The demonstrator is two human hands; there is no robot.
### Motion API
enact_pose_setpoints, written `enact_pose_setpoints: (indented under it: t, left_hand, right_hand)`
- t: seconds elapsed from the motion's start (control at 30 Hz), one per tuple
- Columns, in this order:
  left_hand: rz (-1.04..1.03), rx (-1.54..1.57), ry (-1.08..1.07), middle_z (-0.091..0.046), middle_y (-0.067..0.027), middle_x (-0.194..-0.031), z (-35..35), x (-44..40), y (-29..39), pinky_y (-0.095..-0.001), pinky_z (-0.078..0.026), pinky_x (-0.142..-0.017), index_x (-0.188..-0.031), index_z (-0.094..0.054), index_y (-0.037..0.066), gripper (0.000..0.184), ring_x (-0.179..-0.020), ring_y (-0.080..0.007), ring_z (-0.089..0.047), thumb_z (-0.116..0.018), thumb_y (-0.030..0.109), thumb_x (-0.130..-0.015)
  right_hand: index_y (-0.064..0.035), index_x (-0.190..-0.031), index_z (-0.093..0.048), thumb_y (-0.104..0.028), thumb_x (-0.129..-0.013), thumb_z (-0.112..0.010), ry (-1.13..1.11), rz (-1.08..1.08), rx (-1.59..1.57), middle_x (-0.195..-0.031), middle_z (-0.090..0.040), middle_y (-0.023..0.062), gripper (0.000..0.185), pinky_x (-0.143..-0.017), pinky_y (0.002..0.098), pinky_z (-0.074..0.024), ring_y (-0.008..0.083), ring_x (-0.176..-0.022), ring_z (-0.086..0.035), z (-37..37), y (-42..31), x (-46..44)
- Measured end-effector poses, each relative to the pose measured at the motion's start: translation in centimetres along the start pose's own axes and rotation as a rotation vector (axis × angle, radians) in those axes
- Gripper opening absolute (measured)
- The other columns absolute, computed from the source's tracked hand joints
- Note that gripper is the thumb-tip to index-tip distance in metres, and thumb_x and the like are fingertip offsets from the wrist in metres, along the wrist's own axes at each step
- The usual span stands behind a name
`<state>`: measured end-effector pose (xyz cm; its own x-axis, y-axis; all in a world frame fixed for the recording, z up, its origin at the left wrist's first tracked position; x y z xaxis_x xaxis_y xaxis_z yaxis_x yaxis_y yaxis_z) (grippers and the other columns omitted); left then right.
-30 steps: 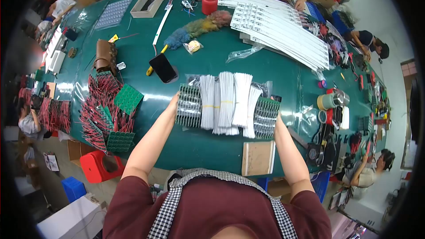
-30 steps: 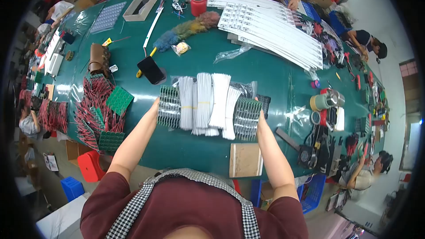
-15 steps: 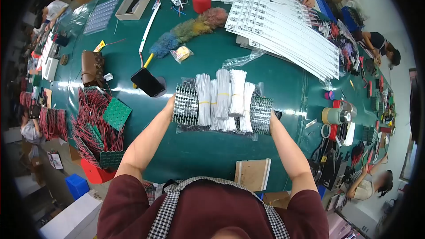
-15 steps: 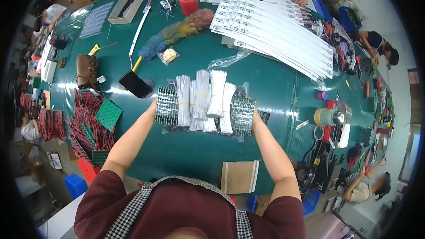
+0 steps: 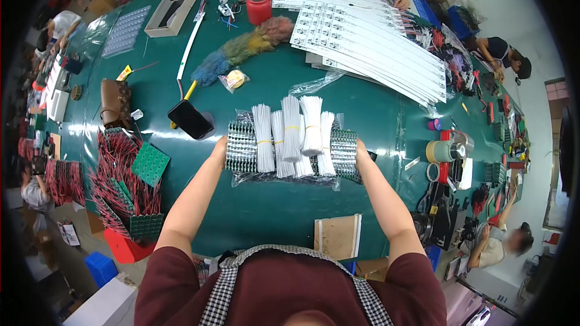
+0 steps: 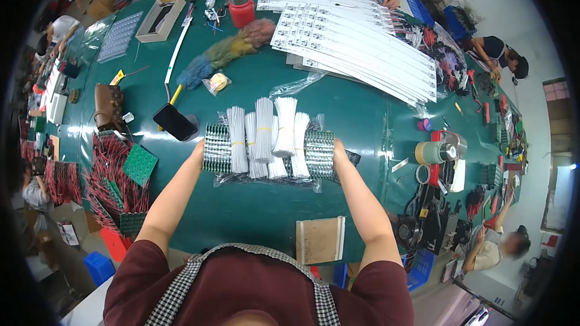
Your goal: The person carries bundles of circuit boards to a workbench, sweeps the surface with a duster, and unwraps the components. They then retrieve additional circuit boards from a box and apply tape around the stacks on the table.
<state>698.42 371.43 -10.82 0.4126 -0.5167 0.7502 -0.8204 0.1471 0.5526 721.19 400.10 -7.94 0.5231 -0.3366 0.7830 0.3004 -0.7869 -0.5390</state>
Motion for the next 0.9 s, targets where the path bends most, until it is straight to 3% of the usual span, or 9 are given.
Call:
enact_pose_setpoints:
  t: [0.07,0.37,0.57,0.6,0.63,0.73,0.83,0.9]
  left_hand:
    - [-0.028,0.026,-0.009,-0.064,-0.0127,-0.089,0.4,-0.5,0.0,-0.0360,-0.055,-0.067,-0.100,-0.056,-0.001,0.031,-0.074,-0.0225,-0.065,-0.035,0.019,-0.088]
    - [-0.062,0.039,-0.021,-0.064,-0.0129,-0.090,0.4,-0.2,0.3,-0.0360,-0.054,-0.066,-0.100,-0.055,-0.002,0.029,-0.074,-0.0227,-0.064,-0.038,0.019,-0.088]
    - [-0.062,0.126,-0.052,-0.063,-0.0127,-0.092,0.6,-0.4,0.5,-0.0364,-0.054,-0.066,-0.103,-0.054,-0.002,0.028,-0.076,-0.0225,-0.064,-0.045,0.020,-0.088]
    - [-0.088,0.115,-0.112,-0.063,-0.0129,-0.095,0.1,-0.1,0.9,-0.0363,-0.054,-0.068,-0.105,-0.054,-0.001,0.031,-0.078,-0.0224,-0.064,-0.044,0.023,-0.090]
    - [-0.001,0.087,-0.023,-0.063,-0.0131,-0.098,0.9,-0.2,0.2,-0.0355,-0.054,-0.070,-0.107,-0.054,0.000,0.033,-0.081,-0.0223,-0.064,-0.041,0.027,-0.092]
    - [-0.024,0.150,-0.009,-0.063,-0.0133,-0.098,0.5,0.0,0.5,-0.0367,-0.053,-0.072,-0.107,-0.054,0.000,0.037,-0.081,-0.0230,-0.064,-0.039,0.031,-0.093]
    - [-0.043,0.106,0.093,-0.063,-0.0133,-0.097,3.2,-2.5,-0.8,-0.0375,-0.052,-0.071,-0.107,-0.054,-0.001,0.045,-0.080,-0.0239,-0.063,-0.040,0.039,-0.092]
    - [-0.087,0.089,0.173,-0.062,-0.0137,-0.099,2.4,0.0,0.7,-0.0356,-0.049,-0.076,-0.107,-0.054,-0.003,0.051,-0.085,-0.0234,-0.062,-0.039,0.043,-0.092]
  right_hand:
    - [-0.0018,-0.095,-0.057,-0.040,-0.095,-0.032,0.002,0.015,0.056,-0.080,-0.064,0.0092,0.046,-0.060,0.0343,-0.0543,0.0204,-0.067,-0.064,-0.1,-0.3,0.3]
    - [-0.0004,-0.108,-0.053,-0.039,-0.094,-0.035,0.104,0.092,0.076,-0.098,-0.062,0.0116,0.044,-0.072,0.0349,-0.0532,0.0217,-0.083,-0.063,1.2,-1.2,1.6]
    - [-0.0008,-0.106,-0.053,-0.038,-0.094,-0.035,0.134,0.055,0.045,-0.096,-0.063,0.0120,0.043,-0.072,0.0360,-0.0535,0.0226,-0.082,-0.064,1.1,-1.2,1.8]
    - [-0.0016,-0.106,-0.053,-0.038,-0.094,-0.035,0.141,0.069,0.053,-0.095,-0.063,0.0118,0.042,-0.071,0.0366,-0.0536,0.0229,-0.081,-0.064,1.2,-1.4,1.9]
    - [-0.0017,-0.106,-0.052,-0.038,-0.094,-0.035,0.147,0.066,0.040,-0.095,-0.063,0.0116,0.042,-0.071,0.0366,-0.0537,0.0229,-0.081,-0.064,1.3,-1.4,2.0]
    - [-0.0022,-0.106,-0.052,-0.039,-0.093,-0.036,0.162,0.077,0.026,-0.094,-0.063,0.0112,0.042,-0.070,0.0370,-0.0534,0.0229,-0.080,-0.064,1.2,-1.7,2.4]
    - [-0.0009,-0.109,-0.051,-0.041,-0.092,-0.040,0.226,0.103,0.040,-0.103,-0.060,0.0113,0.045,-0.077,0.0355,-0.0499,0.0229,-0.092,-0.060,0.8,-2.2,4.1]
    - [-0.0015,-0.119,-0.047,-0.048,-0.090,-0.040,0.163,0.200,0.119,-0.120,-0.052,0.0154,0.055,-0.092,0.0408,-0.0394,0.0253,-0.111,-0.050,1.8,-3.0,4.0]
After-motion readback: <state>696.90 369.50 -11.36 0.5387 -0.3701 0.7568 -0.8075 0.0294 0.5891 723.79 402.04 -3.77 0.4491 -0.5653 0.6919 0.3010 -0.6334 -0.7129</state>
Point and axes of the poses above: each hand's wrist, its own x-axis away from the middle knuckle, its own z-axis out of the back of the hand, y = z × x, the point moved 10 cm from there along -x, towards the middle knuckle
